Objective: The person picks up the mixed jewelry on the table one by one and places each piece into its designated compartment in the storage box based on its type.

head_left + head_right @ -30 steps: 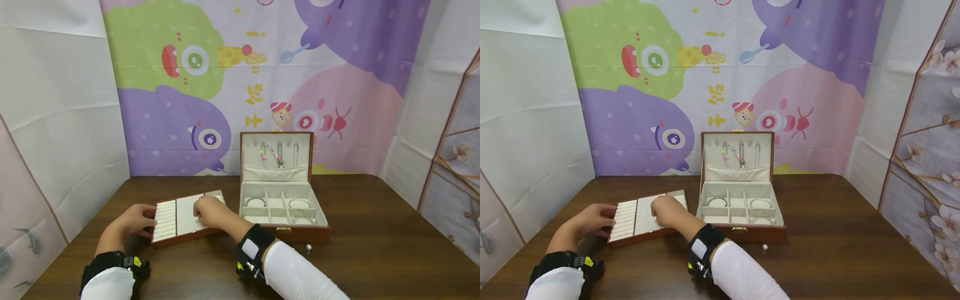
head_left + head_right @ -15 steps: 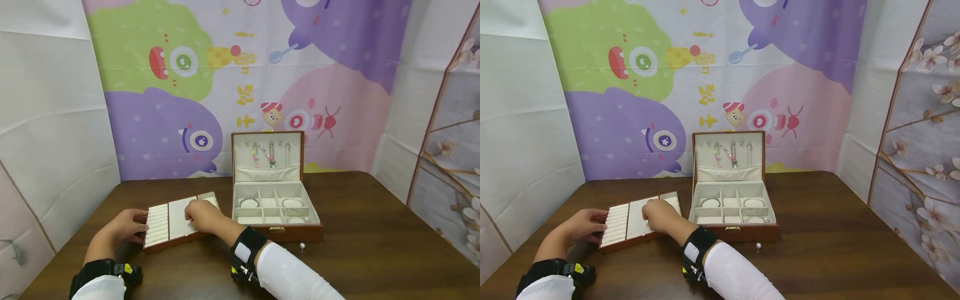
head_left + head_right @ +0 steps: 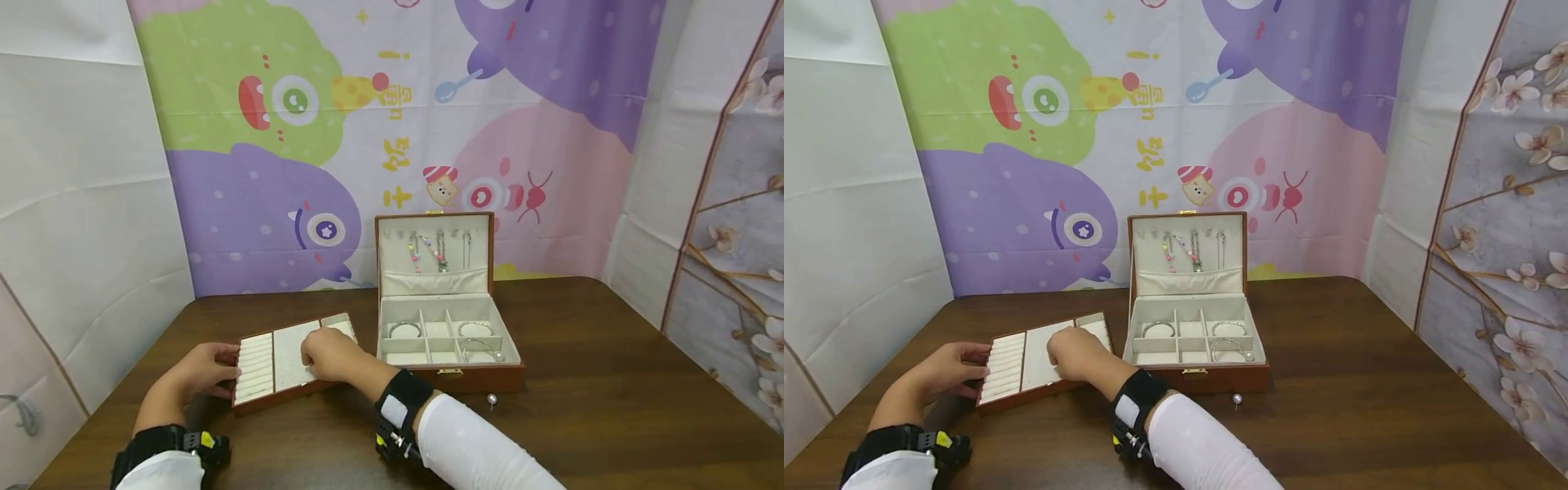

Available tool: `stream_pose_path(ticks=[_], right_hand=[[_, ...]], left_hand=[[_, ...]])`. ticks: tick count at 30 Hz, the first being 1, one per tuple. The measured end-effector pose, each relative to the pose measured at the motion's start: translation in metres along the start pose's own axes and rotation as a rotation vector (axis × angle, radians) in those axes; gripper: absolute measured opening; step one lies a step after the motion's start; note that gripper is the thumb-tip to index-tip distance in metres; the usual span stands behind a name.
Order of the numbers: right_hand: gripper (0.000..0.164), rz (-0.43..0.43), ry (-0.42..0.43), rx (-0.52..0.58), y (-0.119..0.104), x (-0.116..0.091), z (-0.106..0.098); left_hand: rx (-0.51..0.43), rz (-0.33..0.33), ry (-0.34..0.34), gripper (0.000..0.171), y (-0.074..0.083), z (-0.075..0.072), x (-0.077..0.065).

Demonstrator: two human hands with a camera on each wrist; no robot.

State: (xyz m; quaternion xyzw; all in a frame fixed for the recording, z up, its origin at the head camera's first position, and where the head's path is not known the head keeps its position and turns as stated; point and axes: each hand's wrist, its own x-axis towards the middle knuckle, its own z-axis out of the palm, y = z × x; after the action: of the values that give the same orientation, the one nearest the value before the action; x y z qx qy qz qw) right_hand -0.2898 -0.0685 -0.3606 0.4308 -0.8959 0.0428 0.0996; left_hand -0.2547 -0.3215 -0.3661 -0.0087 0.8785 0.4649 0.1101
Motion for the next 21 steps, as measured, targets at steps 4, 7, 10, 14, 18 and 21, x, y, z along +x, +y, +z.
stream_pose_path(ticks=[4,7,10,14,18,21], right_hand=[[0.010,-0.007,-0.002,0.000,0.000,0.000,0.001],[0.009,-0.017,-0.009,0.003,0.001,-0.001,-0.002],[0.012,-0.044,0.000,0.002,0.003,-0.005,-0.010],[0.013,-0.077,0.030,0.030,0.007,-0.016,-0.027],[0.011,-0.092,0.043,0.078,0.009,-0.033,-0.046],[0.011,-0.130,0.058,0.104,0.009,-0.049,-0.059]], left_hand=[[-0.001,-0.004,0.004,0.061,-0.001,0.000,0.000],[-0.001,-0.011,0.006,0.061,-0.001,0.000,0.000],[-0.004,-0.013,0.005,0.061,-0.002,0.001,0.001],[-0.010,-0.004,0.008,0.061,-0.004,0.001,0.002],[-0.002,-0.003,0.012,0.060,-0.004,0.001,0.002],[0.004,-0.005,0.013,0.061,-0.003,0.000,0.001]])
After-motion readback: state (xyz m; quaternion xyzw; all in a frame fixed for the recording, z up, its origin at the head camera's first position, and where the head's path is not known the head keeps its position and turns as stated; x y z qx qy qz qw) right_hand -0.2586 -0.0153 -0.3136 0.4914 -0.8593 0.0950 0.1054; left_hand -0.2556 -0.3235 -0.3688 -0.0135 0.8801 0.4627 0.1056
